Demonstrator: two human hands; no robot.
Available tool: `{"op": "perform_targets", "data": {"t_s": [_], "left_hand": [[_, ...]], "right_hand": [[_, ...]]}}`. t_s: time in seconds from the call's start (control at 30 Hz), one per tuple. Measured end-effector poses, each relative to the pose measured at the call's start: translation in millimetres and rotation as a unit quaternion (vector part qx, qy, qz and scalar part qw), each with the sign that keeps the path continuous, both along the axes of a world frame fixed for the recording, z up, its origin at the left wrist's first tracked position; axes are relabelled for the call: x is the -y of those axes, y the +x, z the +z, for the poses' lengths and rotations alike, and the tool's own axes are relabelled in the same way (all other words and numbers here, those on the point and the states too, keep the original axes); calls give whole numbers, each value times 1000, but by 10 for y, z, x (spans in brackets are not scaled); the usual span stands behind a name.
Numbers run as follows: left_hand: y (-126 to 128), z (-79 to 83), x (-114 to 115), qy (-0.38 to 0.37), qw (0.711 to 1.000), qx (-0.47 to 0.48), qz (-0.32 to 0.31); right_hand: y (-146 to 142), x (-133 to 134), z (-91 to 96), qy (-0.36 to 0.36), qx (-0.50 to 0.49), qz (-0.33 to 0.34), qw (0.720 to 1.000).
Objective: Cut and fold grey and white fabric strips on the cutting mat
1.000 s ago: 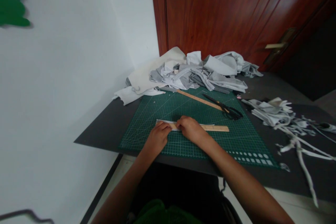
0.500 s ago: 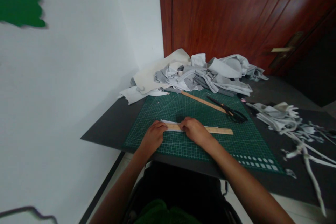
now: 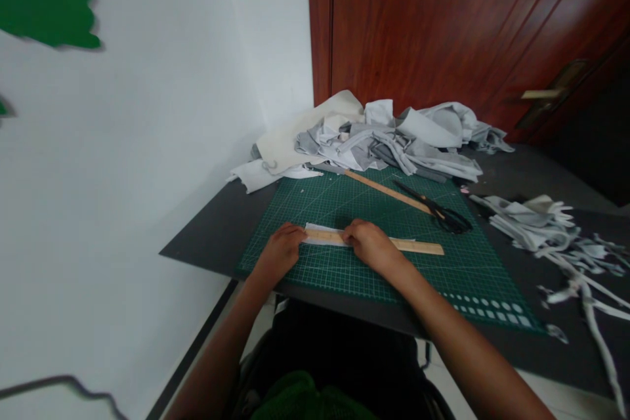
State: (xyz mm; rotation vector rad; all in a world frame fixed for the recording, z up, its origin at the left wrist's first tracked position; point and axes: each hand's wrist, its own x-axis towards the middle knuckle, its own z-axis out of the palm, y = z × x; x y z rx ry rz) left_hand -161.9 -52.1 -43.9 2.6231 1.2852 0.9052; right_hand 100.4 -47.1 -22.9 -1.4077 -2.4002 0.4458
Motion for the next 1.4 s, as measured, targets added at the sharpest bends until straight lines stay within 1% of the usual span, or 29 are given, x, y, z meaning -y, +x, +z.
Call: {"op": "perform_targets", "data": {"t_s": [0.13, 0.27, 0.47, 0.53, 0.6, 0.67, 0.77, 0.87, 0.97, 1.13, 1.4], "left_hand": [[-70, -22, -26, -5, 1000, 21, -5], [-86, -42, -41, -12, 1000, 27, -3], [-99, -4, -39, -45, 998, 24, 28], [-88, 12, -27, -55, 996, 51, 47], [-50, 9, -19, -54, 990, 104, 77], [13, -11, -24, -60, 977, 173, 110], [117, -46, -55, -105, 955, 240, 137], [170, -56, -99, -124, 951, 241, 149], [159, -46, -136, -139, 947, 243, 157], [120, -27, -169, -172, 953, 222, 114], [115, 4, -224, -164, 968, 164, 91]], "right_hand": [[5, -6, -14, 2, -5, -2, 1000], [-1, 4, -9, -3, -7, 1, 1000], [2, 8, -9, -4, 0, -5, 1000], [13, 1, -24, -3, -2, -2, 1000], [28, -8, -43, -3, -5, 1, 1000], [40, -15, -59, -3, -8, 2, 1000], [50, -15, -66, -3, -14, 4, 1000], [52, -1, -55, -6, -23, 11, 1000], [56, 7, -50, -10, -27, 13, 999], [73, -13, -80, -15, -13, 8, 1000], [75, -11, -93, -15, -18, 9, 1000]]}}
